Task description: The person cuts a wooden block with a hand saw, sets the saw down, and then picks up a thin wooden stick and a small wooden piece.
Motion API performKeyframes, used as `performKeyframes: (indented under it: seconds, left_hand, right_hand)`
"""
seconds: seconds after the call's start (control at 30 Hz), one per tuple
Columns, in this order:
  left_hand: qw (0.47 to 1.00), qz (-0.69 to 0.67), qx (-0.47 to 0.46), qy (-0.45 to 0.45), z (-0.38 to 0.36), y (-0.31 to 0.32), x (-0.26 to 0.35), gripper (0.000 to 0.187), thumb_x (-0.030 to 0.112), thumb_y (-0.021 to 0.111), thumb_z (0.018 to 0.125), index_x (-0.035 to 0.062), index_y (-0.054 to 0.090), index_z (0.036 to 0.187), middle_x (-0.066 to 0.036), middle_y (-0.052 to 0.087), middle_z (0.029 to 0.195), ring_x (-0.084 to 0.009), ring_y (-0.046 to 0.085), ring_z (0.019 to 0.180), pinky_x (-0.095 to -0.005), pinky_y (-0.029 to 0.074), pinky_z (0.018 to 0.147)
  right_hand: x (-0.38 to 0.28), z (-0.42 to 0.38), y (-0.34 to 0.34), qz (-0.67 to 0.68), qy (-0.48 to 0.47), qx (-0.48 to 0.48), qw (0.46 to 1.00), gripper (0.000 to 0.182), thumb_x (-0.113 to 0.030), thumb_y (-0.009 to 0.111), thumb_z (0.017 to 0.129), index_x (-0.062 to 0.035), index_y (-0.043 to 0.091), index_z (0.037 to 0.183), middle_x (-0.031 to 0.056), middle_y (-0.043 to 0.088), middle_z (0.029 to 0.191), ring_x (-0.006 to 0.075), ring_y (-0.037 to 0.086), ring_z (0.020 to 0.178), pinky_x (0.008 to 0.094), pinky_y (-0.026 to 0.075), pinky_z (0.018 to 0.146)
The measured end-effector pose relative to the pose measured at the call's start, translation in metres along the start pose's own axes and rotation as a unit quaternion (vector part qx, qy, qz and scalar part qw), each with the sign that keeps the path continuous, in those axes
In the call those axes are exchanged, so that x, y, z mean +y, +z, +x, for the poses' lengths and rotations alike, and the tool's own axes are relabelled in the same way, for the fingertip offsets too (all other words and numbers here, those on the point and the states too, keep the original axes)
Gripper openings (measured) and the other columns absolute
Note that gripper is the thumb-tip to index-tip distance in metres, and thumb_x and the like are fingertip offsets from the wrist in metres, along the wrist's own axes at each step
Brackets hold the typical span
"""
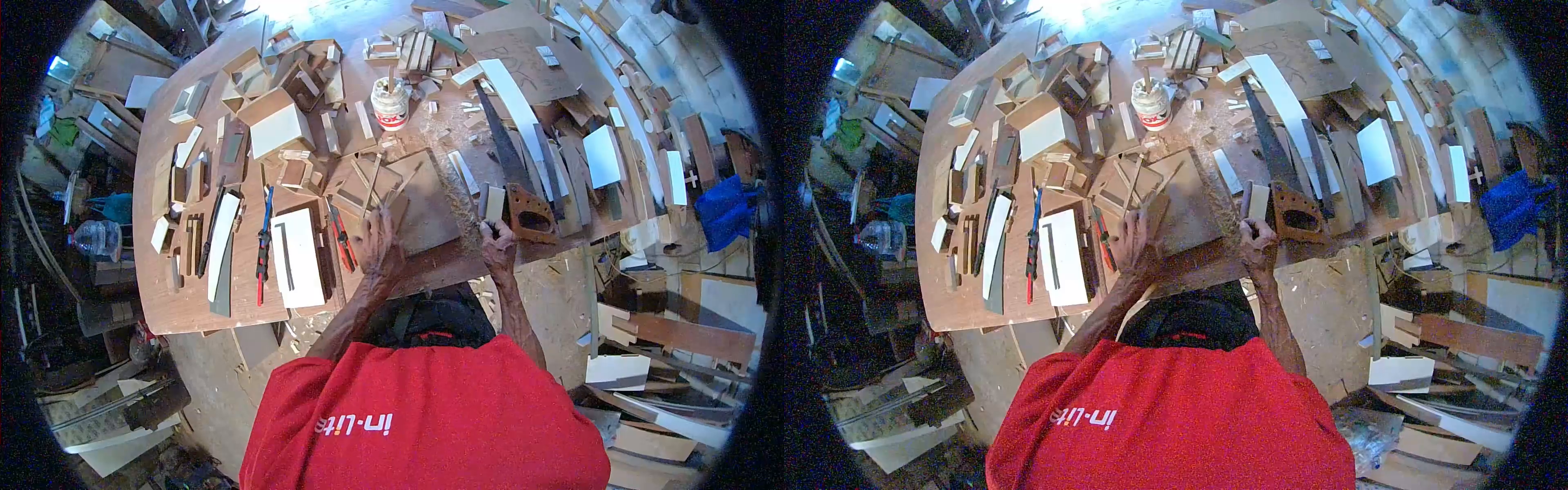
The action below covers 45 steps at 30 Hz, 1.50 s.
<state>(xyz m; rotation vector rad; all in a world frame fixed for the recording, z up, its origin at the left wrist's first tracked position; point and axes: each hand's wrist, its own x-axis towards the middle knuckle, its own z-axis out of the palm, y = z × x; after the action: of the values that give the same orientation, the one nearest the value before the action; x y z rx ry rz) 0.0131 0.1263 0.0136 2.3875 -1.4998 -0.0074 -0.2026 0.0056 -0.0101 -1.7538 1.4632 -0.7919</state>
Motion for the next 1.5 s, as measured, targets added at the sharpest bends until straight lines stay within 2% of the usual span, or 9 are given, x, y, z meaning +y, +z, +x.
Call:
performKeyframes:
  seconds: [0.2, 0.3, 0.8, 1.07, 1.13, 1.2, 1.27, 1.37, 1.5]
  left_hand:
    - [0.990, 0.116, -0.073, -0.032, -0.008, 0.023, -0.014, 0.059, 0.025, 0.062, 0.082, 0.0080, 0.042, 0.135, -0.012, 0.046, 0.131, -0.0296, 0.051, 0.108, -0.0469, 0.045, 0.075]
    - [0.992, 0.113, 0.056, 0.001, -0.011, 0.031, -0.020, 0.059, 0.013, 0.062, 0.076, 0.0056, 0.042, 0.131, -0.013, 0.044, 0.124, -0.0340, 0.051, 0.107, -0.0478, 0.048, 0.070]
    - [0.926, -0.357, -0.076, -0.091, 0.052, -0.027, 0.018, 0.070, -0.005, 0.061, 0.071, -0.0033, 0.029, 0.134, -0.028, 0.043, 0.111, -0.0438, 0.052, 0.100, -0.0486, 0.047, 0.077]
    - [0.955, -0.288, 0.063, 0.030, 0.182, 0.062, 0.056, 0.062, 0.002, 0.063, 0.076, -0.0010, 0.037, 0.132, -0.028, 0.045, 0.121, -0.0412, 0.049, 0.112, -0.0441, 0.044, 0.090]
    - [0.975, -0.120, 0.157, 0.104, 0.188, 0.039, 0.078, 0.055, 0.010, 0.063, 0.077, 0.0036, 0.044, 0.129, -0.024, 0.046, 0.124, -0.0393, 0.048, 0.115, -0.0455, 0.042, 0.093]
    - [0.971, 0.007, 0.134, 0.196, 0.162, -0.002, 0.085, 0.049, 0.011, 0.061, 0.078, 0.0068, 0.049, 0.126, -0.019, 0.048, 0.125, -0.0356, 0.048, 0.117, -0.0467, 0.040, 0.096]
    - [0.890, 0.031, -0.078, 0.448, 0.144, -0.020, 0.074, 0.045, 0.009, 0.060, 0.078, 0.0043, 0.052, 0.122, -0.019, 0.050, 0.122, -0.0352, 0.048, 0.118, -0.0426, 0.047, 0.087]
    - [0.881, -0.035, -0.250, 0.401, 0.116, 0.005, 0.047, 0.033, 0.008, 0.060, 0.077, 0.0053, 0.057, 0.110, -0.016, 0.056, 0.112, -0.0341, 0.055, 0.106, -0.0425, 0.049, 0.080]
    - [0.903, -0.128, -0.261, 0.317, 0.074, 0.003, 0.019, 0.023, 0.007, 0.058, 0.079, 0.0046, 0.057, 0.102, -0.017, 0.059, 0.100, -0.0357, 0.059, 0.093, -0.0451, 0.048, 0.076]
  right_hand:
    - [-0.008, 0.001, 0.007, 0.047, 0.045, -0.037, 0.997, 0.021, -0.017, 0.063, 0.087, 0.0027, 0.067, 0.093, 0.0076, 0.064, 0.074, 0.0135, 0.058, 0.068, 0.0302, 0.047, 0.065]
    - [-0.015, 0.001, 0.006, 0.031, 0.043, -0.039, 0.998, 0.021, -0.018, 0.064, 0.086, 0.0022, 0.067, 0.092, 0.0061, 0.065, 0.074, 0.0114, 0.057, 0.069, 0.0289, 0.047, 0.065]
    - [-0.002, -0.002, 0.001, 0.124, 0.101, -0.015, 0.987, 0.021, -0.017, 0.063, 0.088, 0.0025, 0.067, 0.094, 0.0009, 0.062, 0.076, 0.0090, 0.053, 0.073, 0.0261, 0.044, 0.066]
    - [0.005, -0.004, -0.013, 0.102, 0.113, 0.000, 0.988, 0.023, -0.018, 0.062, 0.088, 0.0042, 0.066, 0.089, 0.0029, 0.063, 0.073, 0.0087, 0.053, 0.071, 0.0284, 0.044, 0.064]
    - [0.026, -0.001, -0.016, 0.036, 0.037, -0.017, 0.999, 0.019, -0.019, 0.064, 0.084, -0.0013, 0.067, 0.090, 0.0100, 0.066, 0.079, 0.0208, 0.062, 0.072, 0.0336, 0.048, 0.065]
    - [0.014, 0.002, -0.034, -0.024, 0.012, -0.038, 0.999, 0.016, -0.017, 0.063, 0.083, -0.0029, 0.066, 0.089, 0.0139, 0.065, 0.081, 0.0293, 0.063, 0.075, 0.0372, 0.048, 0.068]
    - [0.012, 0.014, -0.042, -0.067, -0.164, -0.002, 0.984, 0.014, -0.016, 0.061, 0.081, -0.0022, 0.063, 0.085, 0.0157, 0.061, 0.078, 0.0339, 0.060, 0.075, 0.0416, 0.047, 0.069]
    - [-0.011, 0.026, -0.051, -0.087, -0.109, -0.083, 0.987, 0.015, -0.014, 0.059, 0.083, 0.0006, 0.060, 0.083, 0.0179, 0.059, 0.080, 0.0362, 0.059, 0.079, 0.0435, 0.046, 0.071]
    - [-0.017, 0.031, -0.043, -0.162, -0.138, -0.069, 0.975, 0.015, -0.015, 0.056, 0.087, 0.0003, 0.059, 0.090, 0.0187, 0.058, 0.088, 0.0363, 0.058, 0.088, 0.0455, 0.046, 0.077]
